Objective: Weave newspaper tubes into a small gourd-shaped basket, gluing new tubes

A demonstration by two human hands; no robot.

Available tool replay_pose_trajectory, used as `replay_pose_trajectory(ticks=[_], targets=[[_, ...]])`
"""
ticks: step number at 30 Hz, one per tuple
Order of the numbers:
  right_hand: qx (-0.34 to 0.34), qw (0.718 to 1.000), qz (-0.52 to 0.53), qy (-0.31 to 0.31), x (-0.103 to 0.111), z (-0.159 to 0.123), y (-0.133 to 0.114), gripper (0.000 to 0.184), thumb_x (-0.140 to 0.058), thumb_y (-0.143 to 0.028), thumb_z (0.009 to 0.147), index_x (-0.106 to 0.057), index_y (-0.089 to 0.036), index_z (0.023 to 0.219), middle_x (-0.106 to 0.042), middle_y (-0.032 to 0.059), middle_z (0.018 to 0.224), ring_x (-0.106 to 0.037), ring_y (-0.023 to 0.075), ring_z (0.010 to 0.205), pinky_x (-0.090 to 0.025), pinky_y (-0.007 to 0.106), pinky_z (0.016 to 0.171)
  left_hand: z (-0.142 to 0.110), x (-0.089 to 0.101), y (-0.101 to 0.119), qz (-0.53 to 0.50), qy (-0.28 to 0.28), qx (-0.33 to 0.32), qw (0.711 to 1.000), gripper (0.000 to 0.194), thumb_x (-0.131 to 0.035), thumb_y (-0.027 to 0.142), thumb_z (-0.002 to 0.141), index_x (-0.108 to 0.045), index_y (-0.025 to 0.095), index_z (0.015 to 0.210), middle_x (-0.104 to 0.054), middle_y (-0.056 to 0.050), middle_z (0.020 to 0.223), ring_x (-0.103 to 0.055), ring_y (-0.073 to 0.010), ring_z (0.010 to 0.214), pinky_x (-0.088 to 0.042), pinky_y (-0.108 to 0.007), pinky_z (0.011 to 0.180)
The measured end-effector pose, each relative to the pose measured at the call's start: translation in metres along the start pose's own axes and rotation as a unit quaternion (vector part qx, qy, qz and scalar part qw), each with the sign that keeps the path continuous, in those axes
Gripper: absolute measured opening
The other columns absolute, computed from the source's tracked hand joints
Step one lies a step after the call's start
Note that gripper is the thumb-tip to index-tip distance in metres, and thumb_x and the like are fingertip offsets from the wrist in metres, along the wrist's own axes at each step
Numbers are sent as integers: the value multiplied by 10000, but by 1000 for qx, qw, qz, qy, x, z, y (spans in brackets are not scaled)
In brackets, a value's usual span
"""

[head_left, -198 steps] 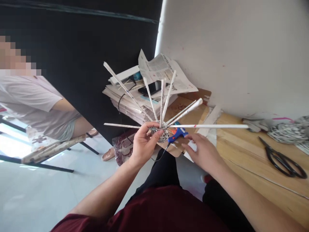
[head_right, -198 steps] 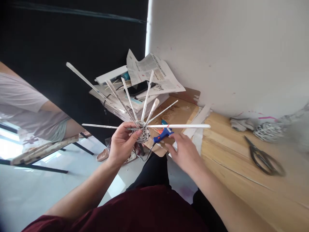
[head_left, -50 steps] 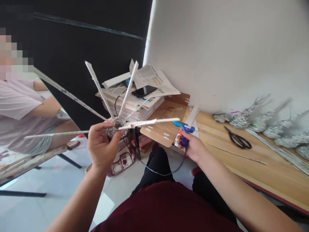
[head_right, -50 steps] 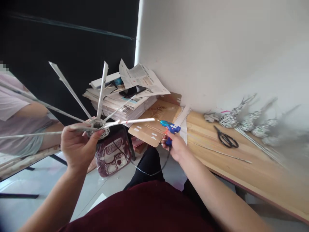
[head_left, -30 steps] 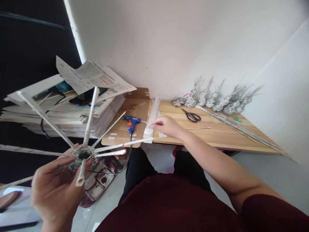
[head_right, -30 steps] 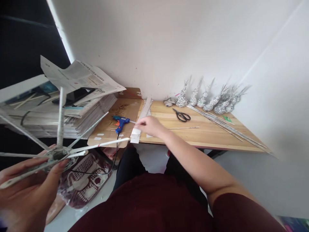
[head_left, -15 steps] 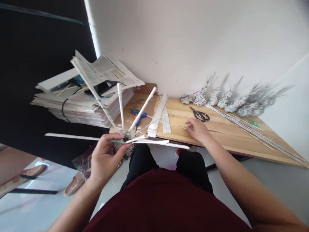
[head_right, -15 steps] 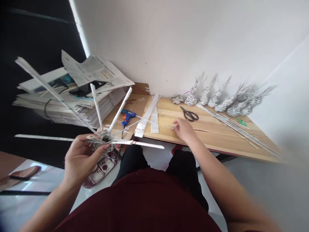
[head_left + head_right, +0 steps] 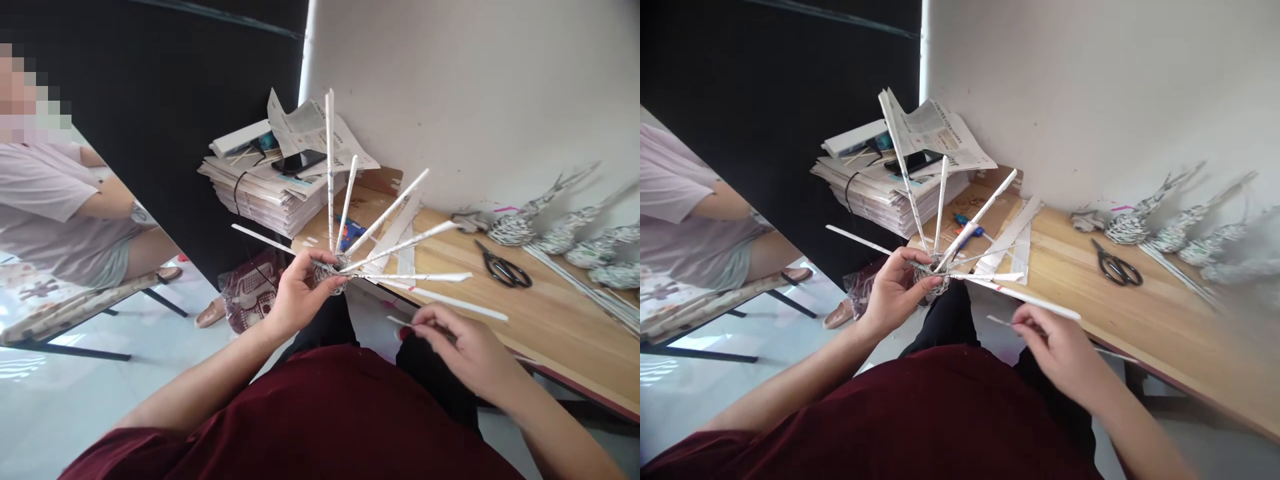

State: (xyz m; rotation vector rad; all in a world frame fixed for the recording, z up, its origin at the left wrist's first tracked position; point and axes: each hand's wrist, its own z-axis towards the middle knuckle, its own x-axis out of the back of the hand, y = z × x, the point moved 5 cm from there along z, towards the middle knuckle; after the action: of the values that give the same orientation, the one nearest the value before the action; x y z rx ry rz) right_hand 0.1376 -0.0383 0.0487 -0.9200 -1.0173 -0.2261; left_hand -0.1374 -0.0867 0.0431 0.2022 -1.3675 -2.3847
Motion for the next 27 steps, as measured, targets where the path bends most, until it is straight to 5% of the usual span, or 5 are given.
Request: replay_pose_trajectory(ticks=[4, 8, 11, 17, 27], targets=[[81, 995, 42, 50, 0, 2, -67, 120, -587, -236, 984, -695, -282, 1011, -767, -17, 862, -727, 139, 704, -577, 237, 668, -5, -8, 4, 7, -12, -20, 1000, 279, -823, 254, 828, -661, 208, 1051, -685, -46, 999, -627, -142, 823, -514, -262, 705], [138, 969, -42, 202, 11, 8, -88, 193, -644, -137, 952, -707, -237, 1104, -802, 15, 956, -767, 146, 810, -599, 244, 816, -8, -14, 5, 6, -20, -36, 999, 277, -815, 251, 838, -652, 210, 1059, -698, -46, 1000, -659, -160, 887, -530, -275, 761], [182, 945, -112, 247, 10, 10, -95, 229, -664, -82, 930, -705, -216, 1111, -813, 25, 980, -776, 148, 842, -593, 235, 859, -11, -17, 5, 7, -26, -66, 997, 280, -812, 219, 840, -647, 214, 1066, -710, -52, 1042, -679, -177, 983, -538, -304, 873], [198, 942, -148, 228, 4, 11, -100, 256, -683, -69, 902, -710, -239, 1091, -820, 13, 970, -784, 174, 847, -602, 264, 878, -15, -18, 14, 9, -38, -163, 986, 284, -799, 154, 837, -660, 230, 1073, -724, -94, 1126, -661, -250, 1186, -524, -435, 1060], [181, 936, -196, 229, 2, 5, -109, 287, -684, -96, 908, -715, -279, 1127, -825, 20, 995, -794, 203, 861, -604, 279, 905, -17, -14, 22, 10, -57, -244, 968, 275, -782, 123, 837, -653, 233, 1054, -755, -119, 1153, -667, -308, 1232, -552, -541, 1048]])
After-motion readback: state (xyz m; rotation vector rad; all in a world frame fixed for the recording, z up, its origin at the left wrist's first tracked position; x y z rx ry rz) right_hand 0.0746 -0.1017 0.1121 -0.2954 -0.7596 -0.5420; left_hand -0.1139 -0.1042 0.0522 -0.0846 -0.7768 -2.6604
